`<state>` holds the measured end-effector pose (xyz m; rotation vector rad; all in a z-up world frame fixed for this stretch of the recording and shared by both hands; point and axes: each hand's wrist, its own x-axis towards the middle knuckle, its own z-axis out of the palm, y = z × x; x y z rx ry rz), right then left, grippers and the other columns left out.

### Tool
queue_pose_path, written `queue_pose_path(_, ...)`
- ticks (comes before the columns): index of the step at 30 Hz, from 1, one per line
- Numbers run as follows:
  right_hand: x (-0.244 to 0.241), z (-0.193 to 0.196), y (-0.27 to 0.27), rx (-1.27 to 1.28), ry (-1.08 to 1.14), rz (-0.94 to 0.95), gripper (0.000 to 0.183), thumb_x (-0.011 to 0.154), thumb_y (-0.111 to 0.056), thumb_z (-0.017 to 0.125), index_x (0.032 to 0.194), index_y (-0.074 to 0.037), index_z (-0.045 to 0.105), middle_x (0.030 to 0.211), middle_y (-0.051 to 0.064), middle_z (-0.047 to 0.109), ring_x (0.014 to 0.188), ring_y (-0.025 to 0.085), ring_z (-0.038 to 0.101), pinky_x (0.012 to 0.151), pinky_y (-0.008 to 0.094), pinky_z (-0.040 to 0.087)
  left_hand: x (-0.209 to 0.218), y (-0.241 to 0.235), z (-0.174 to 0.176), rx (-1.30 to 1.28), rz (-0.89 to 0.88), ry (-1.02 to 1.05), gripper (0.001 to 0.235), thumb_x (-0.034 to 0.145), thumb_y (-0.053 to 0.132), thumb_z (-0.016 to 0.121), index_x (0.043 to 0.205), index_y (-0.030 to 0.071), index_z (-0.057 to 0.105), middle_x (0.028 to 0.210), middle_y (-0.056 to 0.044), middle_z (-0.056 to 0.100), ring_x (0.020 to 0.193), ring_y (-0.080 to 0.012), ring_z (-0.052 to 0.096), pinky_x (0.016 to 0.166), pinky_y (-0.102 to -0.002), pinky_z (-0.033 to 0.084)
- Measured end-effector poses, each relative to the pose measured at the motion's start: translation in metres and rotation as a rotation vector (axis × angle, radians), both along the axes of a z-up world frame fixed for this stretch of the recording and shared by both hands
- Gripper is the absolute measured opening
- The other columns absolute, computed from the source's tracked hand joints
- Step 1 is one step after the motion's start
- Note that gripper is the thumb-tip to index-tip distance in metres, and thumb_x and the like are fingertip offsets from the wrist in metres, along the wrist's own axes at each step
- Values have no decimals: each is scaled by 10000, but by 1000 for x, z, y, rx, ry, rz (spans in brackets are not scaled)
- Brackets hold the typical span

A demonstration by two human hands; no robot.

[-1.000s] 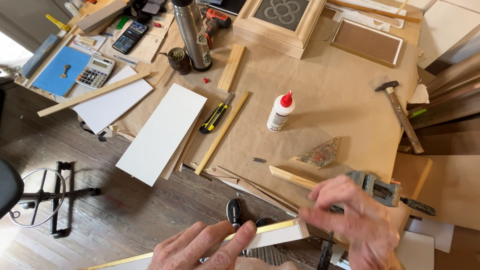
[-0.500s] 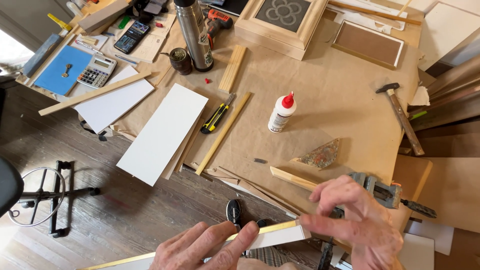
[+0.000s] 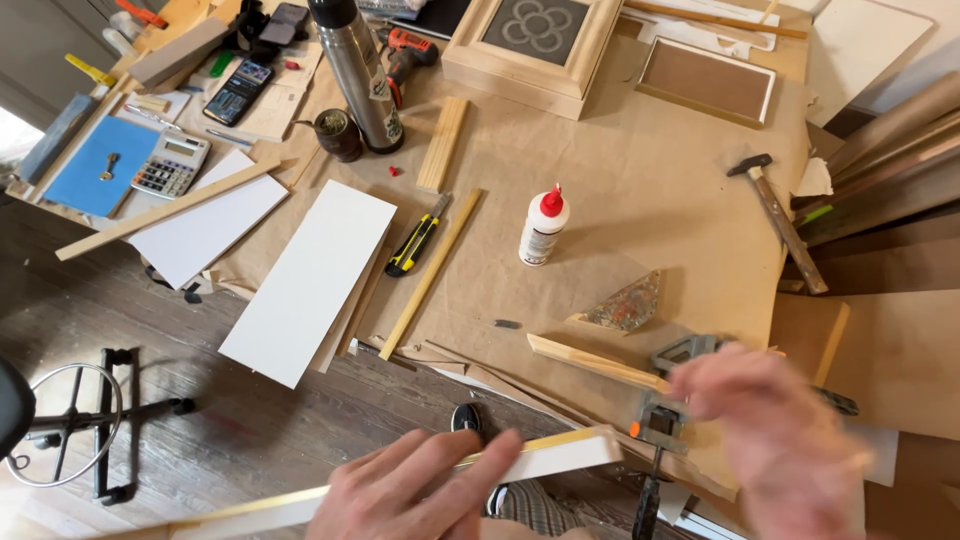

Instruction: Assembling a wooden frame by applying glue to mitered joints, aligning them with a square, and securing them in a corner clamp.

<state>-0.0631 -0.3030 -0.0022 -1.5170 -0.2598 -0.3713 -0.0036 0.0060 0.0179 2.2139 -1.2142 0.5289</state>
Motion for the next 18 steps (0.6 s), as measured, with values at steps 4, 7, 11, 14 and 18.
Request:
queue_pose_path(4,9,28,-10,-159,-140,-186,609,936,-377,610,1351,65,556,1343,248,675,957,262,760,916,400,679,16,-39,3,173,-453,330,391,1031,139,538,1389,-16,575,969,-103,600,773,-279,608,593,-439,501)
queue_pose_path(7,34,75,10,-800,-139,-210,643,768,-94,840,1349,-36,573,1020,16,804,950,62,792,946,217,610,14,-79,-44,458,-604,264,412,995,176,559,1375,17,556,950,-101,627,690,-312,650,512,-463,514)
queue_pose_path(11,68,121,36,-1579,-70,120,513,937,-409,535,1449,-398,519,1439,-115,595,1357,144,486,1137,400,347,11,-116,-110,790,-632,41,132,1003,196,609,936,156,716,840,8,691,625,-214,706,432,-449,574)
queue_pose_path(14,110,133,51,-1642,-715,43,693,994,-86,630,1585,-68,267,1476,131,595,1374,276,573,1161,466,453,18,-136,-113,1054,-713,-52,156,979,310,736,846,240,780,830,88,736,729,-119,709,591,-379,608)
queue_pose_path(18,152,115,39,-1557,-250,308,1012,942,-285,768,1639,-47,75,644,-42,565,578,185,610,960,439,496,24,-147,-112,1377,-806,-124,91,990,315,724,1017,278,803,964,109,761,862,-115,685,711,-297,533)
